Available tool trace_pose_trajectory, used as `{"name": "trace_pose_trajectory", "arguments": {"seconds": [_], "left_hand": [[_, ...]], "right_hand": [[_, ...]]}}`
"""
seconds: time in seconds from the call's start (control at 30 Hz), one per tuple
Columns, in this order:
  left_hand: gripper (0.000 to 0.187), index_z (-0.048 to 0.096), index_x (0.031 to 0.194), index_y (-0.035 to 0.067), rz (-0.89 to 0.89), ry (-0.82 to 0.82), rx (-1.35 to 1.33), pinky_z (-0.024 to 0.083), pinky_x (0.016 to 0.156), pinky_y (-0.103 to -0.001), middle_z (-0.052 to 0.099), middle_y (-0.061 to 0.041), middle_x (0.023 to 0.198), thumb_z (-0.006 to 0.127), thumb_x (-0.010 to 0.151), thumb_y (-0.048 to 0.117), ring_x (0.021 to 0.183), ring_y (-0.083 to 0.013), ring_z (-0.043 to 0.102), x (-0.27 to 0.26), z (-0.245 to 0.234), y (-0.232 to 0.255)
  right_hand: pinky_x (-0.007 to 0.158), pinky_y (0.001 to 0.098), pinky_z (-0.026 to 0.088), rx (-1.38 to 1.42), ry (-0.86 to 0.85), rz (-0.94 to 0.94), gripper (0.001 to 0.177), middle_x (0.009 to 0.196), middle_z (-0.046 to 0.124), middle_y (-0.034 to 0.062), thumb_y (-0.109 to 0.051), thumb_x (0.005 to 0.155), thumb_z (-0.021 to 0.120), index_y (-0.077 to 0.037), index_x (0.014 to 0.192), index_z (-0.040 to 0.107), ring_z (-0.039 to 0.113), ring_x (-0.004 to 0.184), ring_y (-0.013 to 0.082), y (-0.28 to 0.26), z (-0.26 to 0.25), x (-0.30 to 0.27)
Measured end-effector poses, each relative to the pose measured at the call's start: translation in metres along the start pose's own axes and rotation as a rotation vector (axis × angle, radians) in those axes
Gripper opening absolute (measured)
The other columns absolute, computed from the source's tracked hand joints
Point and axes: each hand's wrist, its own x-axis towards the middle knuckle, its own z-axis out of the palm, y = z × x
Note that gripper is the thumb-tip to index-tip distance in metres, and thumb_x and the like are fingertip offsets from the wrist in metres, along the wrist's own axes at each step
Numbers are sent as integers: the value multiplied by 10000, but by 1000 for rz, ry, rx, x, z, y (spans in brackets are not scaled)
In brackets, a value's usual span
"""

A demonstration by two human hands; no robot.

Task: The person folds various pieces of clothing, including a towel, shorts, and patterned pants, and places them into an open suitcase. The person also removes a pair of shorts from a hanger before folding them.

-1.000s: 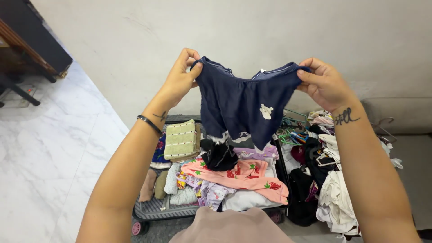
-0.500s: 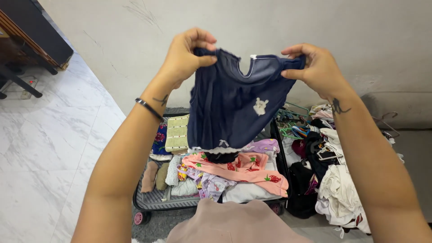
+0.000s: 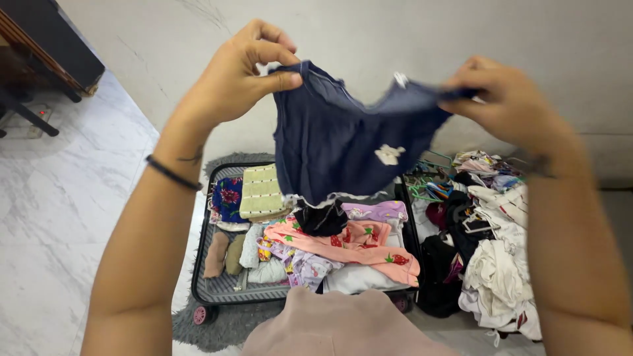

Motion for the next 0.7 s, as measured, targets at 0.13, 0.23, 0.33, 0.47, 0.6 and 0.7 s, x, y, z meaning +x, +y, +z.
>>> {"name": "trace_pose_trajectory", "arguments": {"seconds": [0.13,0.23,0.33,0.47,0.6,0.7], "left_hand": [[122,671,1156,67,175,-185,-317,473,1089,-264,592,-12,1299,699,1039,44,1236,-145,585,8,-25,36],[136,635,1195,81,162,-221,-503,484,1086,-257,639,11,1226,628,1059,82,1207,-100,598,32,0,44],[144,632,1275,73,304,-332,-571,504,1075,-255,659,-4,1168,588,1193,182,1128,-73,607,71,43,47],[167,538,1071,148,38,-458,-962,503,802,-226,681,44,981,546,1111,310,900,-43,613,68,75,41],[190,552,1080,79,38,-341,-837,487,812,-253,634,41,969,637,1135,239,897,-49,578,64,92,18],[217,601,1018,75,131,-71,-452,513,767,-265,648,20,895,776,1025,203,835,-69,596,65,100,8]], "right_hand": [[892,294,497,66,-108,-341,164,1169,565,70,31,802,643,-123,814,697,606,1052,189,-51,-50,-2],[988,332,459,-26,-56,-450,164,1273,557,120,72,756,656,-89,776,680,564,1213,239,-80,-52,19],[1059,342,435,111,-8,-454,141,1364,544,141,75,788,667,-61,821,681,533,1313,248,-92,-33,41],[1110,314,434,502,46,-384,84,1489,514,137,36,913,668,-47,920,676,512,1368,211,-79,16,61],[1109,305,497,1095,-23,-243,165,1478,565,108,-17,982,704,-110,1097,631,595,1284,178,-53,40,51],[885,307,548,1479,-87,54,379,1287,650,147,-112,1004,729,-61,1348,580,666,1055,184,-37,46,39]]}}
